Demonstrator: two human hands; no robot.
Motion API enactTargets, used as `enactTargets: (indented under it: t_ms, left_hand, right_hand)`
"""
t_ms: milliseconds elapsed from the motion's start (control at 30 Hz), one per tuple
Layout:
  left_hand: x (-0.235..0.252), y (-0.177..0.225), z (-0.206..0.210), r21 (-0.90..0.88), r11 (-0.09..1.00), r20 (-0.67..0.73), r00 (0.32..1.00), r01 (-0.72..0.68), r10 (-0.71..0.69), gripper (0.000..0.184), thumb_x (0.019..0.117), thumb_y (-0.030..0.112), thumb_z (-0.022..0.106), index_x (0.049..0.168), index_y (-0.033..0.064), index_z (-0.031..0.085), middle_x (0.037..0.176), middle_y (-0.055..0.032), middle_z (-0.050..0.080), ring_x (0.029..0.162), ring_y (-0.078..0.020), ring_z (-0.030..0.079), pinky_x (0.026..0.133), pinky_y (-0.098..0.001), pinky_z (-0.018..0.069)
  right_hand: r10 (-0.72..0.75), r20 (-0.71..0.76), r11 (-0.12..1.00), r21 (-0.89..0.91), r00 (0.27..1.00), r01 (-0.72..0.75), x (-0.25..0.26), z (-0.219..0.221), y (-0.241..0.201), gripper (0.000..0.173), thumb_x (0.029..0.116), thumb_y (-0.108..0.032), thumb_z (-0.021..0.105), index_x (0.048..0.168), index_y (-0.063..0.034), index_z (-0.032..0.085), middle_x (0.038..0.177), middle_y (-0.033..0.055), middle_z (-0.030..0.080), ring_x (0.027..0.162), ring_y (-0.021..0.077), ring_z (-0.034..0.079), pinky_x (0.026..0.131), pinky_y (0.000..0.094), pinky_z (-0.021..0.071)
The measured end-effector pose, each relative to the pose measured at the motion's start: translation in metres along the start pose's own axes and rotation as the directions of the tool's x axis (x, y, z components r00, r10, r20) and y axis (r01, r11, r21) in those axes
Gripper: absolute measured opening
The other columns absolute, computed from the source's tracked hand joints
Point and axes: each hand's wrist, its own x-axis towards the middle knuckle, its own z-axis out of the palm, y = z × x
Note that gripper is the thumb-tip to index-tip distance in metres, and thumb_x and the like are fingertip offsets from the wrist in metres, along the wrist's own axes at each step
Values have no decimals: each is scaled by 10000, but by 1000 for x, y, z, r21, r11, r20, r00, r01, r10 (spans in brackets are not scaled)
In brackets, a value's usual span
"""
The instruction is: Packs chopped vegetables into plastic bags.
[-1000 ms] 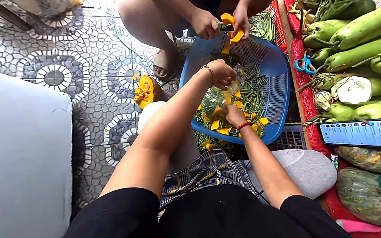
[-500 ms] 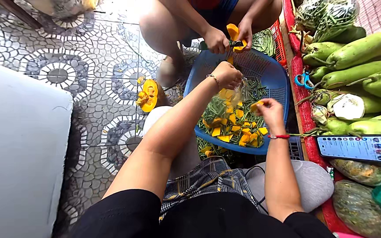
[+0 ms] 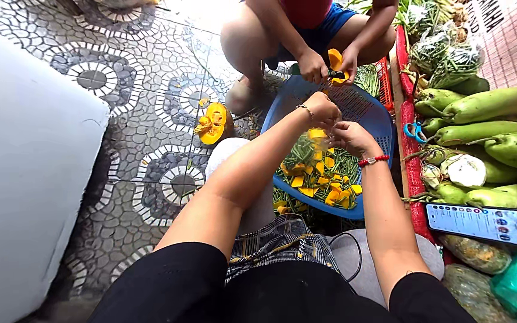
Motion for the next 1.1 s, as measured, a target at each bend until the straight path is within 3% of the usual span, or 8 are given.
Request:
enactTargets:
  t_ms: [133,233,400,600,700,833,933,1100]
  left_hand:
    - [-3,2,2,-20,1000,36,999,12,-12,155,1017,62,574,1131,-33,620,944,-88,670,792,-124,668,762,-289,578]
    - [-1,2,4,-70,997,50,998,42,-38,164,1028,76,570,1148,-25,616,937,-84,660,771,-125,657,743,-286,574]
    - [-6,3,5,-113,990,67,994,90,-83,134,1043,77,533,1103,1,624,879,-44,648,724,-100,653,719,-258,573]
    - [-11,-1,4,-59,990,109,986,129,-122,98,1022,57,541,1038,12,627,840,-33,643,686,-92,644,690,-244,571]
    - [-10,-3,4,-22,989,109,984,146,-143,99,1021,56,541,1024,13,630,833,-31,647,685,-97,645,696,-250,572]
    - [-10,-6,3,14,982,82,978,190,-190,100,1014,51,539,1035,19,631,842,-31,649,673,-89,637,671,-245,564]
    - [-8,-9,0,53,976,54,975,211,-214,102,1003,44,549,1061,15,628,870,-40,649,683,-96,638,674,-249,565]
    - [-4,-15,-8,79,977,5,980,200,-201,137,1030,183,515,949,84,567,748,6,511,618,-103,518,625,-285,499]
  right_hand:
    - [11,-77,952,-303,997,-34,-9,3,-2,281,949,38,638,1224,59,582,1013,174,673,748,182,653,692,369,576]
    - [27,-27,970,-241,999,-32,-14,8,2,213,960,12,641,1173,25,626,926,81,689,646,88,622,603,266,555]
    - [158,-80,987,36,984,-156,-1,43,19,191,956,54,630,1146,70,614,884,101,698,718,134,690,702,305,610]
    - [106,-41,988,-106,994,-109,3,69,29,175,950,-87,714,1117,-36,726,829,40,694,481,16,466,436,171,386]
    - [110,-47,976,-186,993,-117,10,79,25,179,947,-91,727,1112,-24,709,939,57,695,617,46,526,556,216,452]
    - [45,-64,935,-350,997,-65,24,94,33,242,921,-140,770,1088,27,717,1070,169,724,1016,236,667,964,447,507]
    - [87,-82,800,-588,993,-118,29,104,26,415,942,-331,752,1109,46,697,1149,257,685,1139,396,633,986,612,463]
    - [-51,-114,774,-633,992,-33,36,105,40,522,923,-425,756,1095,64,696,1134,272,677,1107,418,644,953,610,503]
